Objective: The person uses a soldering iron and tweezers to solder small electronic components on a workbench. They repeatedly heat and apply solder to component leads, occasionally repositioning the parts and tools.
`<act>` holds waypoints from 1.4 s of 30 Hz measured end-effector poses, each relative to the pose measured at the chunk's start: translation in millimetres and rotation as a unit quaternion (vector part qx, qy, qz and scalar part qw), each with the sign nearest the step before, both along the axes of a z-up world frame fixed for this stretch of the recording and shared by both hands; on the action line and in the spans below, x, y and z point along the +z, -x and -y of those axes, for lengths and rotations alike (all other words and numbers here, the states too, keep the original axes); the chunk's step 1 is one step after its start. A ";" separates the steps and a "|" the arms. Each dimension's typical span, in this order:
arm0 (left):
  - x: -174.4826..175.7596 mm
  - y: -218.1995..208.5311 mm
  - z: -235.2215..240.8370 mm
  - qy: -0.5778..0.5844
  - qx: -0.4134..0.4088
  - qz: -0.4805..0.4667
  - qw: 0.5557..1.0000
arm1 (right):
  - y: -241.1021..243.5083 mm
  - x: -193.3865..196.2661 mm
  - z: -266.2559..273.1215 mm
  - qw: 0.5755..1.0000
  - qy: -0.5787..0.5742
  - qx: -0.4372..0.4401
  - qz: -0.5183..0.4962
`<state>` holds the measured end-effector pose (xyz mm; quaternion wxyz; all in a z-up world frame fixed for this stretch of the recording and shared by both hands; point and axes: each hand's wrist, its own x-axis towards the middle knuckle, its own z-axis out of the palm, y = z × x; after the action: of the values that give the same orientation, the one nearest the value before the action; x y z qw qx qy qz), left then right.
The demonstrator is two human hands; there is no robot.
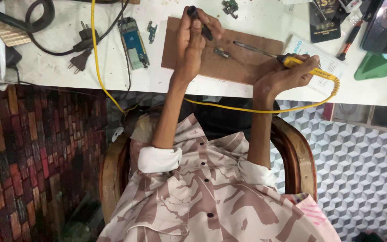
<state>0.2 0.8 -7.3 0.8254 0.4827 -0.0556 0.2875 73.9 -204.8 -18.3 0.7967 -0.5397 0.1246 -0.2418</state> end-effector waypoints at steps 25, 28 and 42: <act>7.3 6.8 -2.4 0.049 0.065 -0.014 0.997 | 2.3 15.4 -8.2 1.000 -0.017 0.019 0.015; 4.5 6.4 -0.9 0.047 0.056 -0.006 0.997 | 5.2 14.5 -9.2 0.999 0.002 0.040 0.017; 2.8 2.7 3.8 -0.052 0.075 -0.032 0.995 | 4.6 2.0 -11.4 0.996 0.080 0.031 0.028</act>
<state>-2.5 -3.0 -4.5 0.7768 0.5363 -0.0074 0.3301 69.3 -193.4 -16.3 0.7610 -0.5988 0.0658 -0.2407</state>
